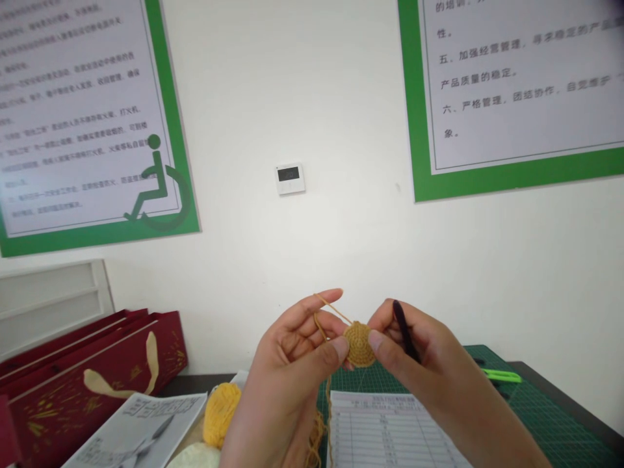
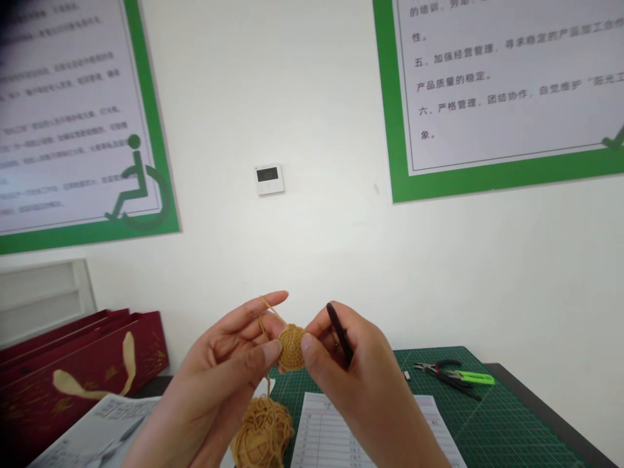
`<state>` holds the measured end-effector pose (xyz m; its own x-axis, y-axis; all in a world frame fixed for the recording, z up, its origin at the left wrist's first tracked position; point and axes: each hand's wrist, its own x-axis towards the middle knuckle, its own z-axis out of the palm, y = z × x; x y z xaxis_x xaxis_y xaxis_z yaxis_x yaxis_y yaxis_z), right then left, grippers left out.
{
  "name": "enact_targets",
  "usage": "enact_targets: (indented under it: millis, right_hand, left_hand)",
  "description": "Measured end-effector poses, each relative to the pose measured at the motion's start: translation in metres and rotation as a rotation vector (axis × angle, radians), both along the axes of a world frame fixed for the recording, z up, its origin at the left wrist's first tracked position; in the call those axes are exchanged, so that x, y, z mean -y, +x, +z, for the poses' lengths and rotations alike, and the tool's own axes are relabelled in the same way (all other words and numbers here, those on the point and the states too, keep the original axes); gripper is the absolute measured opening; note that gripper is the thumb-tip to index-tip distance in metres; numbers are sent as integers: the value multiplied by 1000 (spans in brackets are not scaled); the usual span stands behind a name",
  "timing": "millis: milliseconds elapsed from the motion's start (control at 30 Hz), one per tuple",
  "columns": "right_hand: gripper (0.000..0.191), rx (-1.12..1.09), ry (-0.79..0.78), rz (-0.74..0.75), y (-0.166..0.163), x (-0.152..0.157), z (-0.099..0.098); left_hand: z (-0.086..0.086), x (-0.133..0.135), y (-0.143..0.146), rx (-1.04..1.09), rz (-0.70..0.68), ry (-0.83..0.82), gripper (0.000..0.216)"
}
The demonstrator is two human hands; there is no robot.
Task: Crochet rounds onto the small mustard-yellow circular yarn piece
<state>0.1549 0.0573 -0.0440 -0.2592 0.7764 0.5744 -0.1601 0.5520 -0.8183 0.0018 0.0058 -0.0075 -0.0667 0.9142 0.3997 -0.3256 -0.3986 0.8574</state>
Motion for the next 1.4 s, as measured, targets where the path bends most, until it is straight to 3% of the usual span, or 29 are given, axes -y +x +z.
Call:
enact_targets:
  millis: [267,433,833,1400]
  right_hand:
    - [30,13,-1,20,3,-3,1]
    - [29,-14,-31,99,2,-4,-1]
    - [29,-38,-59,147,7,2,5]
    - [25,-74,-53,174,3,3,5]
  left_hand:
    - [-6,-9,-4,-43,-50,36,42]
    - [-3,-5,1,-50,-32,-24,43]
    - [1,0,11,26,-68,-15,69]
    - [2,-1,15,-5,7,-1,90]
